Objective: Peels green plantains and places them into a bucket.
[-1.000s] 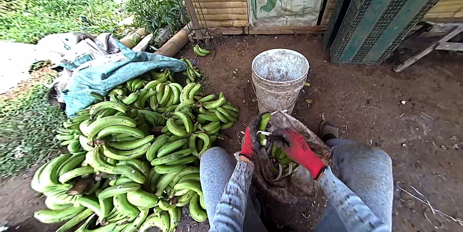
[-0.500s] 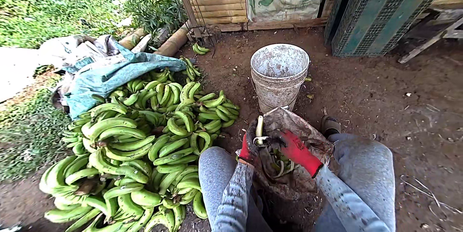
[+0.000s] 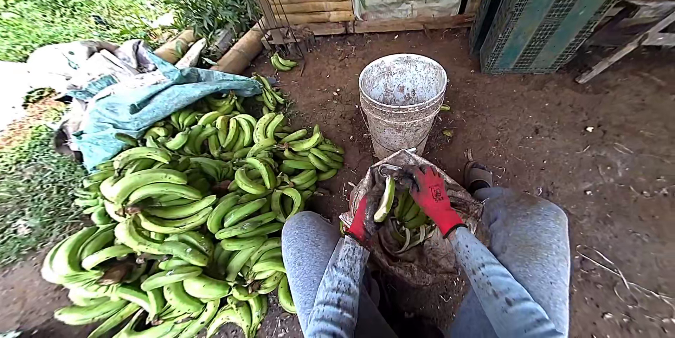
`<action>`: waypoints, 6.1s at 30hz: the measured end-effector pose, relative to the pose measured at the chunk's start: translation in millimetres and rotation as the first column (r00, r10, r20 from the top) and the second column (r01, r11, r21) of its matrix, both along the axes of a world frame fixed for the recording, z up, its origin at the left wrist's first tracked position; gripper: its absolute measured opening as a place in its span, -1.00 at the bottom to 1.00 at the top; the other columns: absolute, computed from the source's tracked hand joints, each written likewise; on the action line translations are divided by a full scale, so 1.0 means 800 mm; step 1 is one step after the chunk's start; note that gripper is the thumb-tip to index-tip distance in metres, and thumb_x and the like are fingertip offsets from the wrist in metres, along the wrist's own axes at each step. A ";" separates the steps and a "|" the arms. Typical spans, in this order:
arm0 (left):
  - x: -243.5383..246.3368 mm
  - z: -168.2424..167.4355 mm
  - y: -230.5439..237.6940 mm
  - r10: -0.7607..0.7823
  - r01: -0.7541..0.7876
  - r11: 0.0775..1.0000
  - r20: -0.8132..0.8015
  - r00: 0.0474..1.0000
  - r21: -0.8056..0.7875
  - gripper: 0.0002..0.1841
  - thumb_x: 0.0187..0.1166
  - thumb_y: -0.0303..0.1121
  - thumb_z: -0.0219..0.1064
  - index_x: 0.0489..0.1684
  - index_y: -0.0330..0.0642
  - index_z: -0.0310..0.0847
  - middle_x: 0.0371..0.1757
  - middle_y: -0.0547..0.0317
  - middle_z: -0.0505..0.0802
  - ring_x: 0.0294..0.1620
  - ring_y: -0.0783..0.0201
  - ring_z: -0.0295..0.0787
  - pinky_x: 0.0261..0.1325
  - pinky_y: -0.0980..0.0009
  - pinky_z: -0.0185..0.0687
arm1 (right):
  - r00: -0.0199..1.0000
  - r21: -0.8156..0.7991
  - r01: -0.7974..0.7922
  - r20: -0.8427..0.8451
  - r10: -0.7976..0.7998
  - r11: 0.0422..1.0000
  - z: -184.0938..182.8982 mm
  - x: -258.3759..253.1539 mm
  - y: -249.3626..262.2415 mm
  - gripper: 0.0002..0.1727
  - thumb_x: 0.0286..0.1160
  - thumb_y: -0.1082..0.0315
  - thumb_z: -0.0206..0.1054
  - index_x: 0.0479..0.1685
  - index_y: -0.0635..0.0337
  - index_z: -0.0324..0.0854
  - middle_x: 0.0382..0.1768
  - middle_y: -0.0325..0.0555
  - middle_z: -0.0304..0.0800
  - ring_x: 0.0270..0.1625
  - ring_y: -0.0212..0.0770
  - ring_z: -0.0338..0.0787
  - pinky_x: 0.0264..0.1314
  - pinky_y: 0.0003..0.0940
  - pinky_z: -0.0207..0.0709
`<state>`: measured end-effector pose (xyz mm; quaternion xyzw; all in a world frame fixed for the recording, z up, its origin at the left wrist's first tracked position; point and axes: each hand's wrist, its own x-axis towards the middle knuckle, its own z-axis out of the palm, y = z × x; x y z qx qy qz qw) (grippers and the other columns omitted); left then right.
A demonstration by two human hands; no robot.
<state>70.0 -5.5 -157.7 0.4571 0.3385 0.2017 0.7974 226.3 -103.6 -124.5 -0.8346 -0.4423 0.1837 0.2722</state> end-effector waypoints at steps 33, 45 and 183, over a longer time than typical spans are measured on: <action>0.014 0.030 0.021 0.449 -0.416 0.881 0.123 0.885 -0.224 -0.60 0.89 -0.25 -0.18 -0.26 -0.21 0.52 -0.54 0.15 0.69 -0.58 0.34 0.66 -0.51 0.44 0.64 | 0.996 0.210 -0.079 -0.013 0.083 0.975 -0.012 -0.038 -0.025 -0.53 0.45 0.26 0.40 0.34 0.26 0.73 0.38 0.39 0.66 0.50 0.37 0.59 0.63 0.29 0.31; 0.016 0.004 0.003 0.355 -0.263 0.862 -0.148 0.923 0.433 -0.60 0.90 -0.34 -0.12 0.43 -0.40 0.50 0.18 -0.17 0.76 0.13 0.20 0.73 0.29 0.29 0.63 | 0.994 0.002 -0.102 -0.030 0.102 0.995 -0.002 -0.039 -0.009 -0.54 0.58 0.32 0.27 0.46 0.21 0.66 0.47 0.35 0.60 0.57 0.33 0.53 0.67 0.21 0.27; 0.019 0.034 0.017 0.400 -0.396 0.913 -0.014 0.917 0.099 -0.54 0.92 -0.11 -0.15 0.40 -0.30 0.44 -0.12 -0.05 0.78 -0.19 0.21 0.78 -0.08 0.25 0.76 | 0.988 0.065 -0.113 -0.097 0.119 0.991 0.037 -0.032 -0.036 -0.48 0.55 0.25 0.29 0.53 0.11 0.60 0.40 0.32 0.63 0.45 0.28 0.64 0.53 0.19 0.46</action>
